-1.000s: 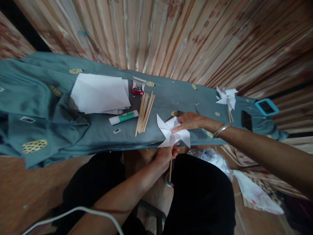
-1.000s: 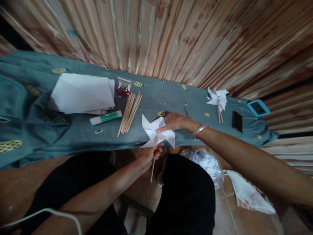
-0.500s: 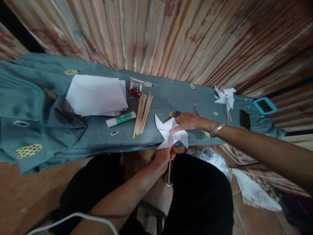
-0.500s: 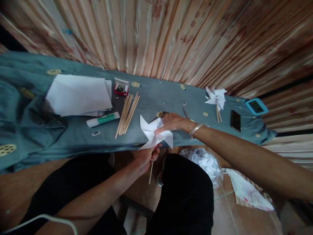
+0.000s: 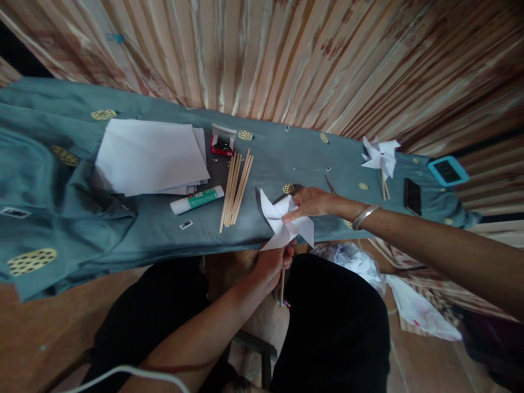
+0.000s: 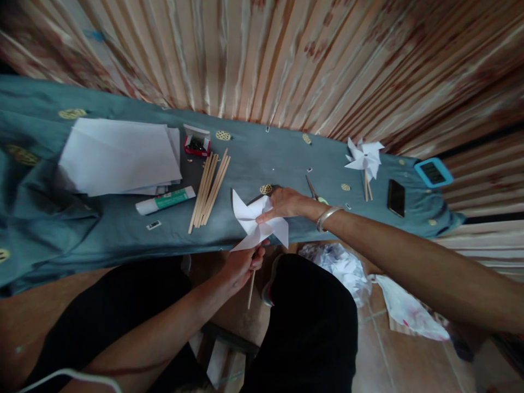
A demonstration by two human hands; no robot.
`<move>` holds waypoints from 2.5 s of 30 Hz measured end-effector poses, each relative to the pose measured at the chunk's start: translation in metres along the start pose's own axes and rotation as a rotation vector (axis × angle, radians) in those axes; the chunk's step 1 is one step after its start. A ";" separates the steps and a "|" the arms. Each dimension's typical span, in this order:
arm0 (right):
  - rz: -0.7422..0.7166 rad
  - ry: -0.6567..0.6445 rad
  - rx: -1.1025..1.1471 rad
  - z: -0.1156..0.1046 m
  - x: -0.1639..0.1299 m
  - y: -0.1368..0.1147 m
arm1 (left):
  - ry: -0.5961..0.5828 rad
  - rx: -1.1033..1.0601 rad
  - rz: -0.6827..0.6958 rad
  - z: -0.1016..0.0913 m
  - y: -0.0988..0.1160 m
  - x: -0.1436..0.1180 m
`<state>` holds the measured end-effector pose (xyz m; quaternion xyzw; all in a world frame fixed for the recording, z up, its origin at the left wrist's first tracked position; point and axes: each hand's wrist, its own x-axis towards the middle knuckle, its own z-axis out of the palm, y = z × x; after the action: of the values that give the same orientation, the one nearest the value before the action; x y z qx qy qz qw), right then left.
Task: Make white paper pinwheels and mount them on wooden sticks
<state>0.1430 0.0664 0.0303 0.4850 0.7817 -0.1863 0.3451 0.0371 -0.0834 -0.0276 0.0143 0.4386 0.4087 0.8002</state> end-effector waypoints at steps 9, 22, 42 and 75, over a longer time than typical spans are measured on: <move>0.034 0.006 -0.045 0.008 0.007 0.001 | 0.009 0.001 -0.021 -0.001 -0.002 0.004; 0.041 0.066 0.064 0.016 0.010 0.009 | -0.002 -0.003 -0.021 -0.002 -0.005 0.006; 0.118 0.119 0.132 0.019 0.004 0.002 | -0.042 0.017 0.035 -0.005 -0.007 0.008; -0.188 1.010 1.477 0.085 -0.047 -0.019 | -0.009 0.123 0.613 0.039 0.068 0.012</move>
<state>0.1706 -0.0251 0.0048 0.5415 0.5576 -0.4334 -0.4562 0.0246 -0.0167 0.0140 0.1962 0.4341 0.6035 0.6394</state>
